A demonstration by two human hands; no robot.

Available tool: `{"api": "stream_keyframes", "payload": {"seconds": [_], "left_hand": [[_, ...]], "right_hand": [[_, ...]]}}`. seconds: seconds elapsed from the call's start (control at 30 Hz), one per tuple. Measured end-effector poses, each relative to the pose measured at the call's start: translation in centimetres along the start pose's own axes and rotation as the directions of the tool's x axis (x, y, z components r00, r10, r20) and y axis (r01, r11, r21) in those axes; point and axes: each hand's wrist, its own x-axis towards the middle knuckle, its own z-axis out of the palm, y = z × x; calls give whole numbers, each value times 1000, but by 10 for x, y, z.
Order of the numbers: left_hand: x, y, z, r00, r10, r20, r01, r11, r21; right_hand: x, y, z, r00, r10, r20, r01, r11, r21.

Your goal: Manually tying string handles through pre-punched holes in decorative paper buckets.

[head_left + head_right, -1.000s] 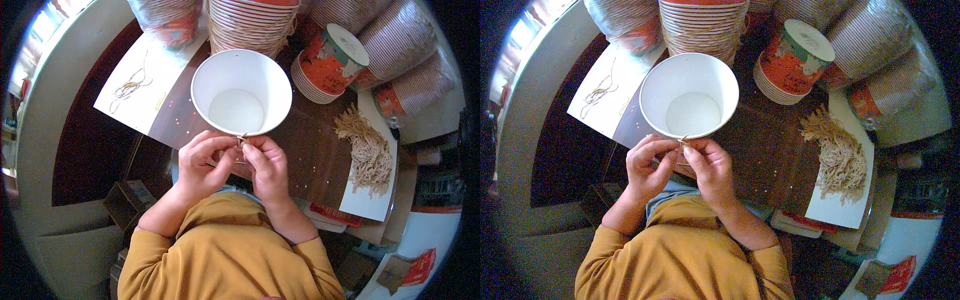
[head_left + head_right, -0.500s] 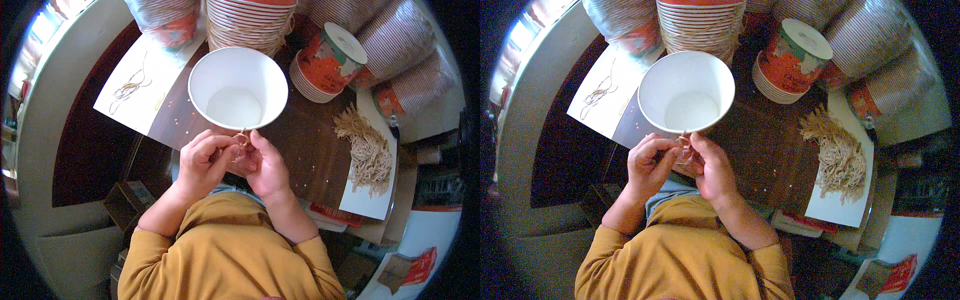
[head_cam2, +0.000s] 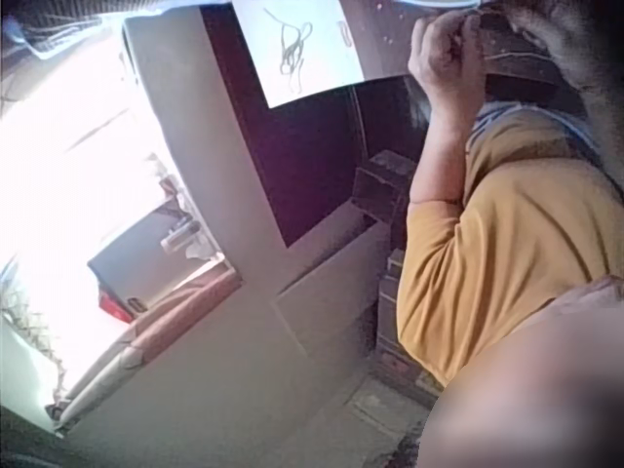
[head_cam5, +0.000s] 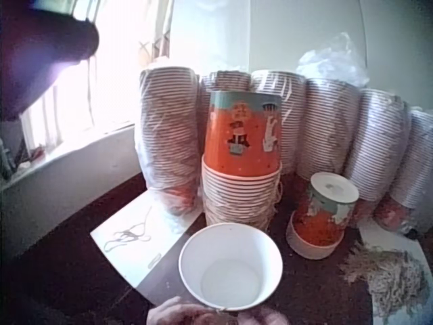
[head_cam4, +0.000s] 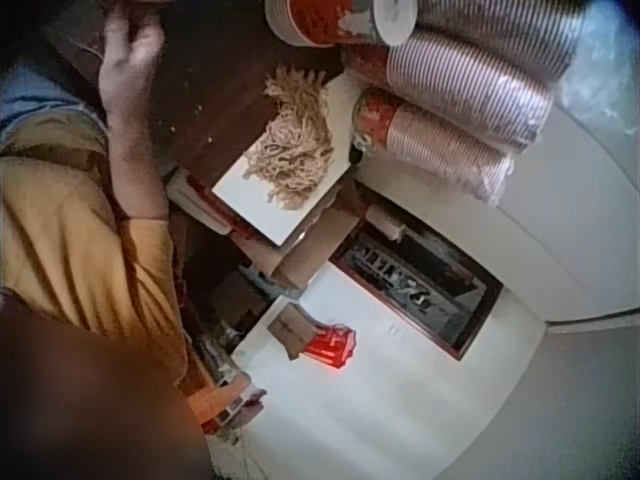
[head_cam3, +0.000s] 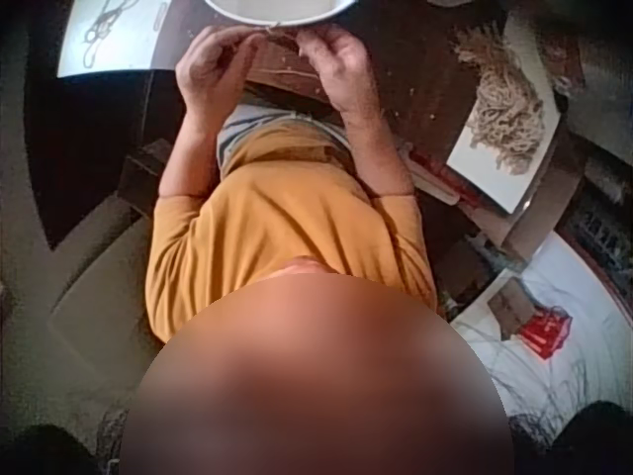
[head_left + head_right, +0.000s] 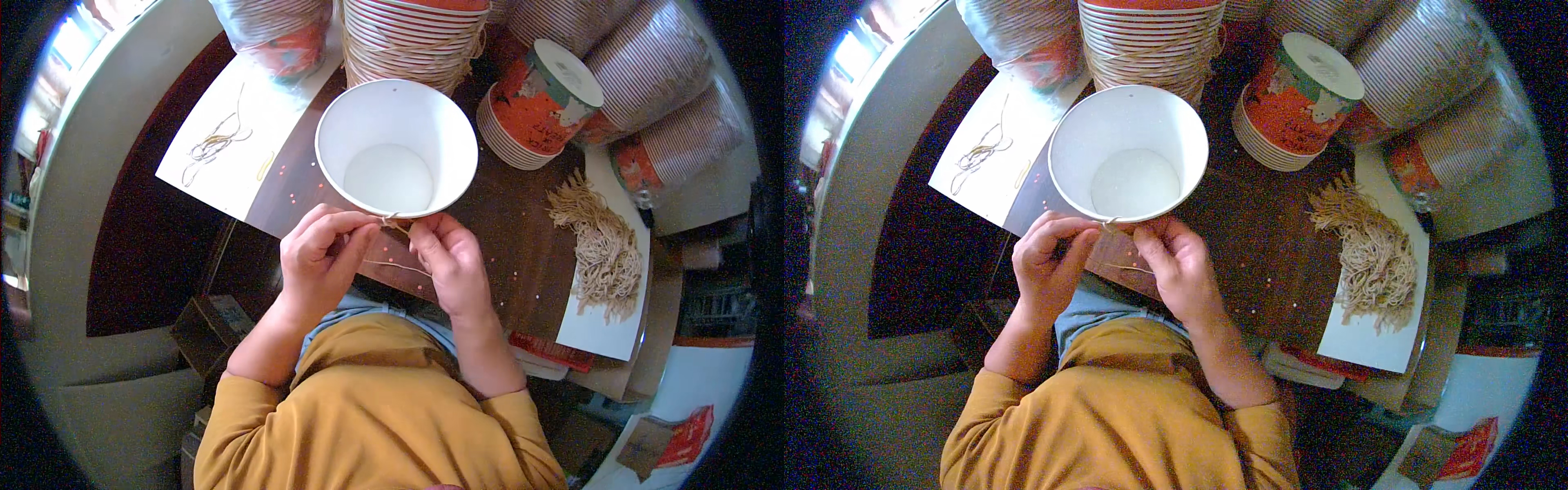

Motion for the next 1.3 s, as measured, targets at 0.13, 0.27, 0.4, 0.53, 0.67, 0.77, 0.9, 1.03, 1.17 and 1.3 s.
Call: {"api": "stream_keyframes", "payload": {"seconds": [0.13,0.27,0.4,0.53,0.67,0.77,0.9,1.03,1.17,1.3], "left_hand": [[-1,2,0,1000,-4,-10,4,1000,-12],[-2,2,0,999,-34,12,34,999,-30],[-2,-1,1,994,-90,62,94,992,-82],[-3,-3,6,966,-244,88,259,896,-360],[-4,-8,3,943,-286,171,333,845,-418],[-3,-8,4,919,-319,231,394,734,-553],[0,-1,2,909,-335,249,414,652,-635],[-2,-3,3,882,-355,311,458,802,-383],[-2,-3,3,939,-245,242,297,933,-206],[-4,-6,5,922,-311,229,381,835,-397]], "right_hand": [[-1,-7,-4,988,-153,-23,138,937,-320],[-4,-9,-3,983,-161,-85,107,888,-448],[-9,-6,-4,662,-743,100,488,326,-809],[2,-5,3,593,-754,282,543,116,-832],[6,2,8,597,-731,332,551,73,-831],[7,6,9,564,-762,319,598,110,-794],[4,0,5,581,-723,374,608,80,-790],[2,0,4,584,-697,416,607,35,-794],[1,-1,3,584,-717,380,573,32,-819],[1,-3,-1,584,-716,384,576,32,-817]]}}
